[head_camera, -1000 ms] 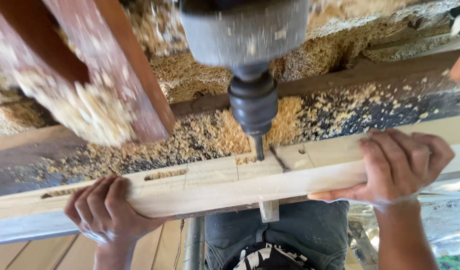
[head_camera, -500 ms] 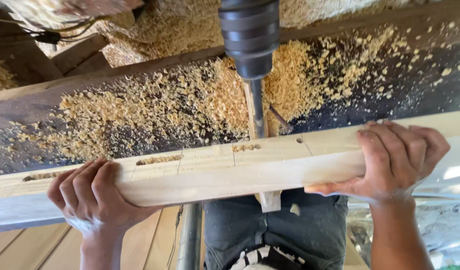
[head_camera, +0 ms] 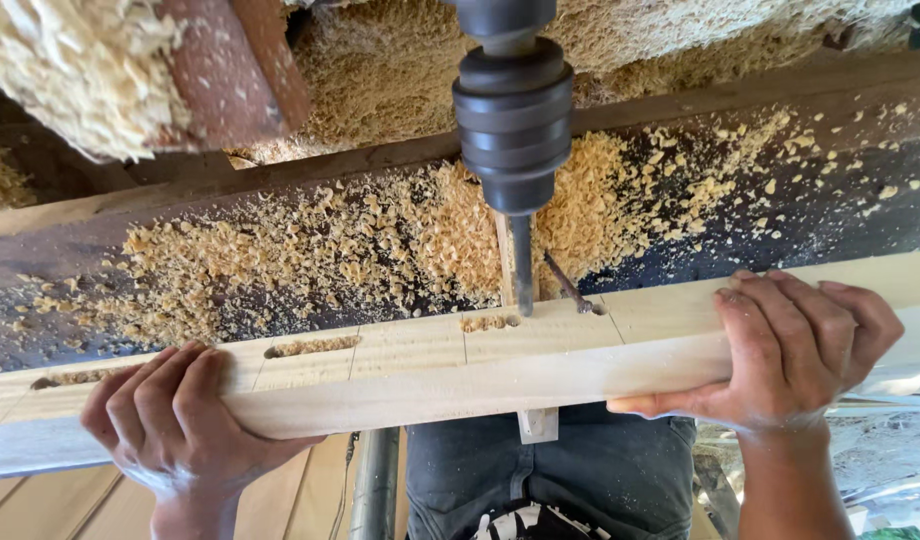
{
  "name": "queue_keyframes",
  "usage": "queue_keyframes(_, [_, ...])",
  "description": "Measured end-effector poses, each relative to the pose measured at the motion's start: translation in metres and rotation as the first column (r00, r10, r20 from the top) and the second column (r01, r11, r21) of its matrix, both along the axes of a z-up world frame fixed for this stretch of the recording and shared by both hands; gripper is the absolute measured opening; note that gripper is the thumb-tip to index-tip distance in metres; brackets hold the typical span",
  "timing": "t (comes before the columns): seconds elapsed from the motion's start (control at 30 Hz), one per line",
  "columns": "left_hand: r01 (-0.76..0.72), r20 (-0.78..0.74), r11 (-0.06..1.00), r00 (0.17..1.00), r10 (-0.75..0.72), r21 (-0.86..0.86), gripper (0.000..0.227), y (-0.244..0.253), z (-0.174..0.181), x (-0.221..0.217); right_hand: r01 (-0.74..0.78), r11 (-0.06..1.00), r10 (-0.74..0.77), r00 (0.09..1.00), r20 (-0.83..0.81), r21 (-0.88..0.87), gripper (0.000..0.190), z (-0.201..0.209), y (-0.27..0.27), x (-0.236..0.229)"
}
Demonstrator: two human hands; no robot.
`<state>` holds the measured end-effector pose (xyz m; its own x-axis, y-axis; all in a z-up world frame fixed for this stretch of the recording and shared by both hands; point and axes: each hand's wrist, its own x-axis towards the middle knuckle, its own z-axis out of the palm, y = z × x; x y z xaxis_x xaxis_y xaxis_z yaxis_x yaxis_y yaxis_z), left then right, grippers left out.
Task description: The person uses a drill press to bore elongated holes into a rectangular wooden plank. They hold the plank steady with both hands, aligning it with pencil marks, and feed it under the spinning drill bit to create the slots. After completing the first plank, they place it aside and retrieve another plank to repeat the process.
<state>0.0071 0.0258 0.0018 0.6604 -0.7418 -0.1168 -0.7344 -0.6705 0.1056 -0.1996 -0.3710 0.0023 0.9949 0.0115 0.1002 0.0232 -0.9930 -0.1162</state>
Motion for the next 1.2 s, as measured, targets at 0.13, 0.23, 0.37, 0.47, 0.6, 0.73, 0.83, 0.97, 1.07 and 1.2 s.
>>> queue_keyframes(0.13, [-0.01,-0.003,0.999,1.0,0.01,-0.04,0.083,-0.004,-0.002,0.004,0.019,1.0,-0.019,1.0,0.003,-0.014,0.099,-0.003,0.0,0.001])
queue_keyframes(0.23, [-0.023,-0.008,0.999,1.0,0.023,-0.035,0.084,-0.008,-0.001,0.008,0.041,0.999,-0.041,0.999,0.007,-0.007,0.098,-0.003,0.0,0.005])
queue_keyframes(0.37, [-0.028,-0.007,0.999,1.0,0.027,-0.046,0.084,-0.011,-0.002,0.011,0.094,0.996,-0.093,0.996,-0.013,0.006,0.096,0.0,0.002,0.012])
queue_keyframes(0.47, [-0.02,-0.015,0.999,1.0,0.02,-0.04,0.087,-0.005,-0.001,0.01,0.114,0.993,-0.113,0.992,-0.054,0.027,0.096,0.004,0.002,0.012])
queue_keyframes(0.6, [-0.035,-0.036,0.999,0.999,0.034,-0.023,0.089,0.0,-0.004,0.008,0.127,0.992,-0.127,0.991,-0.043,0.014,0.101,-0.003,-0.001,0.005])
queue_keyframes(0.73, [-0.027,-0.04,1.0,0.999,0.027,-0.009,0.091,0.003,-0.005,0.008,0.14,0.989,-0.138,0.989,-0.046,0.042,0.1,-0.004,-0.003,0.002])
queue_keyframes(0.83, [-0.032,-0.045,0.999,0.998,0.032,-0.004,0.091,0.005,-0.005,0.009,0.144,0.989,-0.143,0.989,-0.036,0.039,0.1,-0.006,-0.003,0.006])
queue_keyframes(0.97, [-0.019,-0.01,0.999,1.0,0.019,-0.03,0.089,0.006,-0.013,0.013,0.141,0.989,-0.139,0.989,-0.057,0.037,0.102,-0.003,-0.005,0.011])
queue_keyframes(1.07, [-0.043,-0.019,0.999,0.999,0.043,-0.028,0.091,0.006,-0.005,0.008,0.125,0.99,-0.119,0.989,-0.085,0.065,0.1,0.004,-0.006,0.017])
queue_keyframes(1.2, [-0.047,-0.031,0.998,0.998,0.046,-0.045,0.088,0.003,-0.007,0.016,0.129,0.99,-0.121,0.984,-0.129,0.056,0.101,0.004,-0.008,0.017])
